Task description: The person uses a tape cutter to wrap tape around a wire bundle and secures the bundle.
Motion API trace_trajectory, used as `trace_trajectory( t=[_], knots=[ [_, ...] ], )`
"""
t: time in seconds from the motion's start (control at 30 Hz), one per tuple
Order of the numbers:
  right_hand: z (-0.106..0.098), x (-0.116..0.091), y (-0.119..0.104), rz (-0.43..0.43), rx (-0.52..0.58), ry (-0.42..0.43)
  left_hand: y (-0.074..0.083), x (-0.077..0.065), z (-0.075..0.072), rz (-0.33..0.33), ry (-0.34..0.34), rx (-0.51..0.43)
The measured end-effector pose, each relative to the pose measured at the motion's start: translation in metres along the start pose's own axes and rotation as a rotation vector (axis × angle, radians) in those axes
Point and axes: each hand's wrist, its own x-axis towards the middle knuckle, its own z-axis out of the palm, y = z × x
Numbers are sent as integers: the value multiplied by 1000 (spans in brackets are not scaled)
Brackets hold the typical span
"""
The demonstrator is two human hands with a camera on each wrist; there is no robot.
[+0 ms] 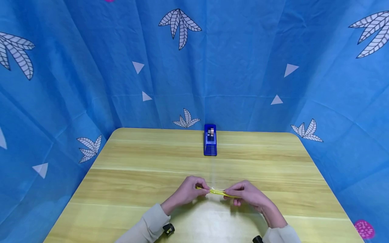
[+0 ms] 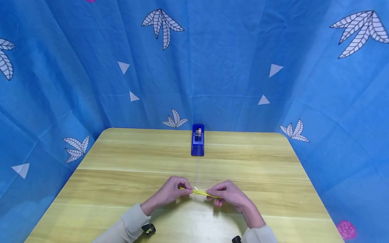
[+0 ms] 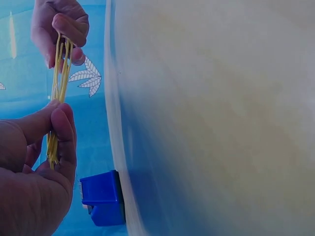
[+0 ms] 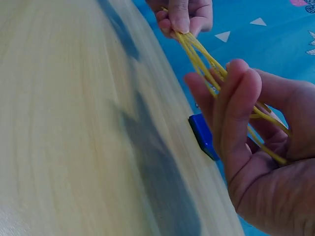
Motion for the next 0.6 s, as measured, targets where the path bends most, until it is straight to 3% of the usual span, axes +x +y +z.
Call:
trace_trajectory(
  t=[0.33, 0.6],
  knots=[
    [3, 3, 3, -32, 19, 109, 1, 0, -1, -5, 6, 72],
    [6, 5, 1, -16, 0, 172, -1, -1, -1, -40, 13, 41]
  ],
)
